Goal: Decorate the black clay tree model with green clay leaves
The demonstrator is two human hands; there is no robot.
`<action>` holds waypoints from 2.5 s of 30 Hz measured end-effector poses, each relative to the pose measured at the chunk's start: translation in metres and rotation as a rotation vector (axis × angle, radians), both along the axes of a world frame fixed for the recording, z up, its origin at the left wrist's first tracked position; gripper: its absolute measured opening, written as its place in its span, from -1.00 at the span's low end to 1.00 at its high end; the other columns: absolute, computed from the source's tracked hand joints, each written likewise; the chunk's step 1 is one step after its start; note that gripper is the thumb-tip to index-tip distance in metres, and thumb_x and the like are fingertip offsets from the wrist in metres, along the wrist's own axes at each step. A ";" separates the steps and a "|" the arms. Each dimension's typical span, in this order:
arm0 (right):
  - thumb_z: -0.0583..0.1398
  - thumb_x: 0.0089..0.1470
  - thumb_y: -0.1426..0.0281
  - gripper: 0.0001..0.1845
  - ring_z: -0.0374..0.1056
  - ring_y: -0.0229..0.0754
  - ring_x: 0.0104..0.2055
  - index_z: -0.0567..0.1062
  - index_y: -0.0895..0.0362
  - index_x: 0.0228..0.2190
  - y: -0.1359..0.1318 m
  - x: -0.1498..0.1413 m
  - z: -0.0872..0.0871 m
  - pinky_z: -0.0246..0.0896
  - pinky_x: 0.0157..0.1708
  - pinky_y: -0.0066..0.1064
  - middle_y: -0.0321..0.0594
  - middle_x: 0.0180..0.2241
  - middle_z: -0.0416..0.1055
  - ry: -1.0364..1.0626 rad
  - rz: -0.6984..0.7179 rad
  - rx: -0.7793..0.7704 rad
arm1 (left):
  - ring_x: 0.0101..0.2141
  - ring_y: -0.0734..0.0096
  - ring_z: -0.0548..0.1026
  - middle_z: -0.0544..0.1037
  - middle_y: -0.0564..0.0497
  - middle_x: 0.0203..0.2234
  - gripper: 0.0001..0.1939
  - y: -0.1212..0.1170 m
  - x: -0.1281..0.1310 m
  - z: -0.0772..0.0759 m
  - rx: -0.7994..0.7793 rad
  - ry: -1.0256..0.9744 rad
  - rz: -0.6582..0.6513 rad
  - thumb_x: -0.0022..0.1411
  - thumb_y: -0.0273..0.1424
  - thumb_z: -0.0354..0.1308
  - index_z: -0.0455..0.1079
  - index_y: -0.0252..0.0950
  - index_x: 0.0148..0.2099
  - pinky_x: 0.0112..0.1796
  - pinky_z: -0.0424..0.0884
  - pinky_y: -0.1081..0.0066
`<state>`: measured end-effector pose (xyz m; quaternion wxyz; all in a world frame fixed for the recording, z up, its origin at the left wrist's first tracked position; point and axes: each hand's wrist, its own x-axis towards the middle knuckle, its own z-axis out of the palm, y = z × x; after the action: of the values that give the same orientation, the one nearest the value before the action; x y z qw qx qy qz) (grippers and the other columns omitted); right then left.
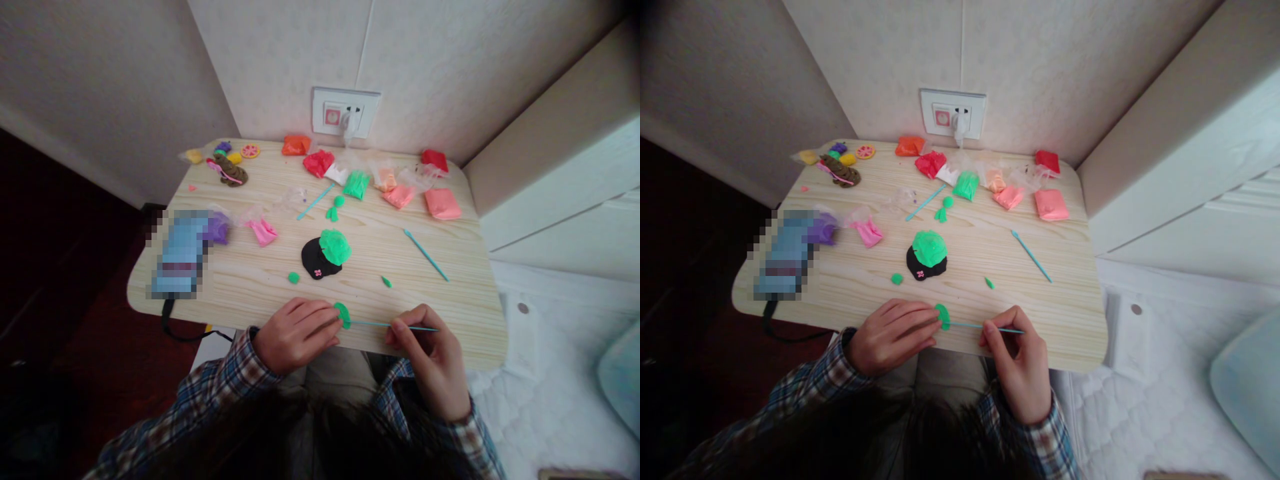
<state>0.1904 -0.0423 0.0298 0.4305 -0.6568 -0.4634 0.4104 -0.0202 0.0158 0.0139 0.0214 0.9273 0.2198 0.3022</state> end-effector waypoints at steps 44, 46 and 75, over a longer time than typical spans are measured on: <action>0.19 0.04 0.23 -0.74 0.28 -0.31 -0.57 0.35 0.12 -0.54 -0.006 0.004 0.001 0.22 -0.57 -0.51 -0.31 -0.63 0.35 0.058 -0.017 -0.010 | -0.15 0.28 0.44 0.54 -0.06 -0.19 -0.83 0.004 0.011 0.005 -0.252 0.036 0.075 0.23 -0.38 0.12 0.41 -0.32 -0.14 -0.18 0.38 0.28; 0.19 0.05 0.24 -0.75 0.27 -0.32 -0.57 0.34 0.11 -0.54 -0.007 0.006 0.001 0.20 -0.57 -0.52 -0.32 -0.63 0.34 0.108 -0.040 0.011 | -0.15 0.27 0.44 0.53 -0.07 -0.20 -0.83 0.004 0.012 0.005 -0.259 0.039 0.084 0.22 -0.36 0.13 0.40 -0.33 -0.17 -0.17 0.38 0.27; 0.19 0.05 0.21 -0.73 0.23 -0.35 -0.57 0.34 0.11 -0.53 -0.003 0.010 -0.003 0.14 -0.56 -0.56 -0.34 -0.62 0.33 0.093 -0.061 -0.002 | -0.24 0.29 0.46 0.55 -0.07 -0.31 -0.82 -0.007 0.020 0.002 -0.161 -0.119 0.172 0.15 -0.34 0.20 0.39 -0.36 -0.25 -0.21 0.41 0.30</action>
<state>0.2003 -0.0453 0.0265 0.4634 -0.6513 -0.4221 0.4276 0.0002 0.0088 0.0160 0.0826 0.8808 0.3204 0.3387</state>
